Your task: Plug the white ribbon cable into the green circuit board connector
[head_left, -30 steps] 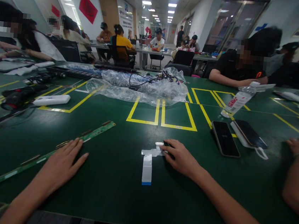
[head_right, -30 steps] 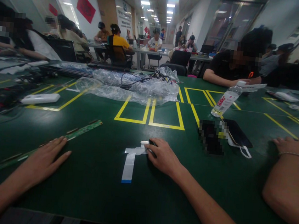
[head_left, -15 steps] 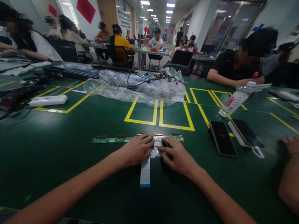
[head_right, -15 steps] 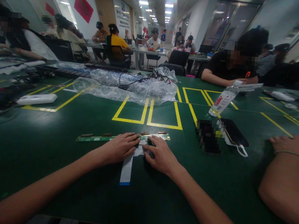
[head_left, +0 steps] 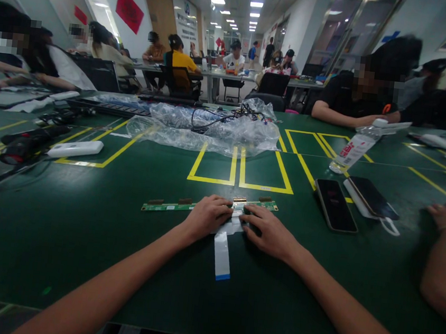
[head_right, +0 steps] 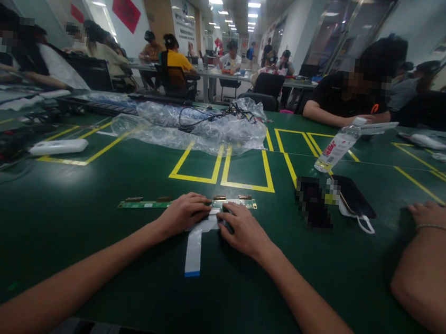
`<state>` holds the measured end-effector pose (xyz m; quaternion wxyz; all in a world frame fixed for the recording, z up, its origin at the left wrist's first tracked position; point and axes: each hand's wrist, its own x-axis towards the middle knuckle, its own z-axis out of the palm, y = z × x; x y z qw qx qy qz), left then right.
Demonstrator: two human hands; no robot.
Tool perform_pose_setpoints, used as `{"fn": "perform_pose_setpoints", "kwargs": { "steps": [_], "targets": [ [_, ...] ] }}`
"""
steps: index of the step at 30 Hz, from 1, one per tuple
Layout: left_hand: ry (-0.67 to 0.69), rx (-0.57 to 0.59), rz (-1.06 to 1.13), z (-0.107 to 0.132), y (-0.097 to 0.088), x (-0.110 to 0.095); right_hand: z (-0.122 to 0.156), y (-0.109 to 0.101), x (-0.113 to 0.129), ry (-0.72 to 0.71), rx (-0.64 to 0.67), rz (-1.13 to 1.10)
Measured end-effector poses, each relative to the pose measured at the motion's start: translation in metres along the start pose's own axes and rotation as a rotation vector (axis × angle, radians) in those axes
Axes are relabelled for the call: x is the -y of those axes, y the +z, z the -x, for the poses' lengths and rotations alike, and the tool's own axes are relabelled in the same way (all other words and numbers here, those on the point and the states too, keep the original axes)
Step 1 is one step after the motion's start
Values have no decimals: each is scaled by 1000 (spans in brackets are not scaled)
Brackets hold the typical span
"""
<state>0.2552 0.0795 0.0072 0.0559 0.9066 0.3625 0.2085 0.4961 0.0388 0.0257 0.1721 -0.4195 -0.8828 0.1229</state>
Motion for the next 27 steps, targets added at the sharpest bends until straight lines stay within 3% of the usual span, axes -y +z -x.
{"fn": "perform_pose_setpoints", "kwargs": {
  "steps": [8, 27],
  "targets": [
    [5, -10, 10, 1, 0, -1, -1, 3, -3, 21, -46, -18],
    [36, -8, 54, 1, -1, 1, -6, 1, 3, 58, 9, 26]
  ]
}}
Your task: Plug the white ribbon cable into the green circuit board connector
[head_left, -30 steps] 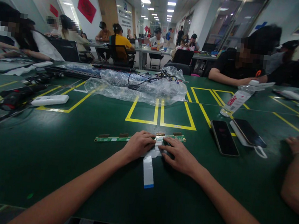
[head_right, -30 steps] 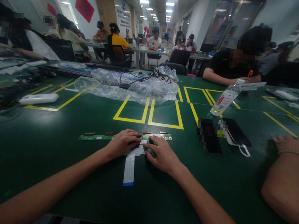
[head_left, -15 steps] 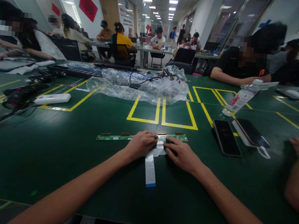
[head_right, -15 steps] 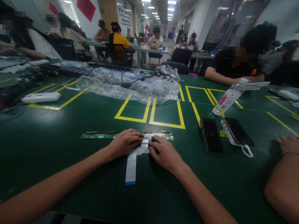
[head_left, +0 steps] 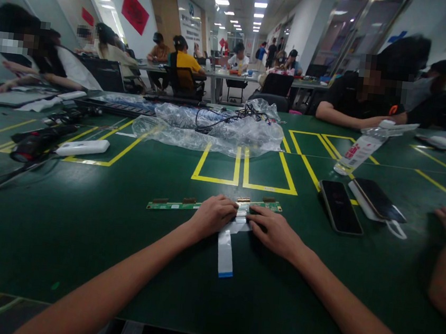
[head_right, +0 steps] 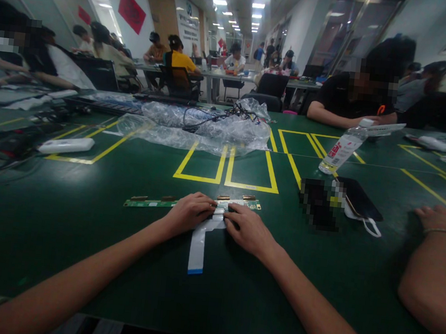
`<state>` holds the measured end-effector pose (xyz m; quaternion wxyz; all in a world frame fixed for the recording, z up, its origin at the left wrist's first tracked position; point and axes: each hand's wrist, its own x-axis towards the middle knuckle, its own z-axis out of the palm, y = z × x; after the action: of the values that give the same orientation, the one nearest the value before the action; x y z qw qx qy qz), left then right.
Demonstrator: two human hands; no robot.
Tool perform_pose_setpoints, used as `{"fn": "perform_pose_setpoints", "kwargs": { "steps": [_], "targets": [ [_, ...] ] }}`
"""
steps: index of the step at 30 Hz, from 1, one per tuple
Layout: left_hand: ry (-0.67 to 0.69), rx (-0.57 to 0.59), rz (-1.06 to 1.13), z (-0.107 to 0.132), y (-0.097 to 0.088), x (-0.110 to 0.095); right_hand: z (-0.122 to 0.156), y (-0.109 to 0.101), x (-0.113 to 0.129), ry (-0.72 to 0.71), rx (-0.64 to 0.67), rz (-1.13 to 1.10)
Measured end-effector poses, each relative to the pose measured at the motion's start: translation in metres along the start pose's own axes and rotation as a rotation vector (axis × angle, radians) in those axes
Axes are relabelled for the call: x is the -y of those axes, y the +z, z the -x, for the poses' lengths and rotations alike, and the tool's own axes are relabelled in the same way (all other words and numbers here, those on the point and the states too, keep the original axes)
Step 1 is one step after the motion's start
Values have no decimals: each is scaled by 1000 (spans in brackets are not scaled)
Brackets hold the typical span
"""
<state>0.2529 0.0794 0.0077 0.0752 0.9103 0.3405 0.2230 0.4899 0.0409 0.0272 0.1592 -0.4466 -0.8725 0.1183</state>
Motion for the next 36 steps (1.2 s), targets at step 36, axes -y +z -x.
{"fn": "perform_pose_setpoints", "kwargs": {
  "steps": [36],
  "targets": [
    [-419, 262, -213, 74, -45, 7, 1, 1, 3, -161, -40, -90]
  ]
}}
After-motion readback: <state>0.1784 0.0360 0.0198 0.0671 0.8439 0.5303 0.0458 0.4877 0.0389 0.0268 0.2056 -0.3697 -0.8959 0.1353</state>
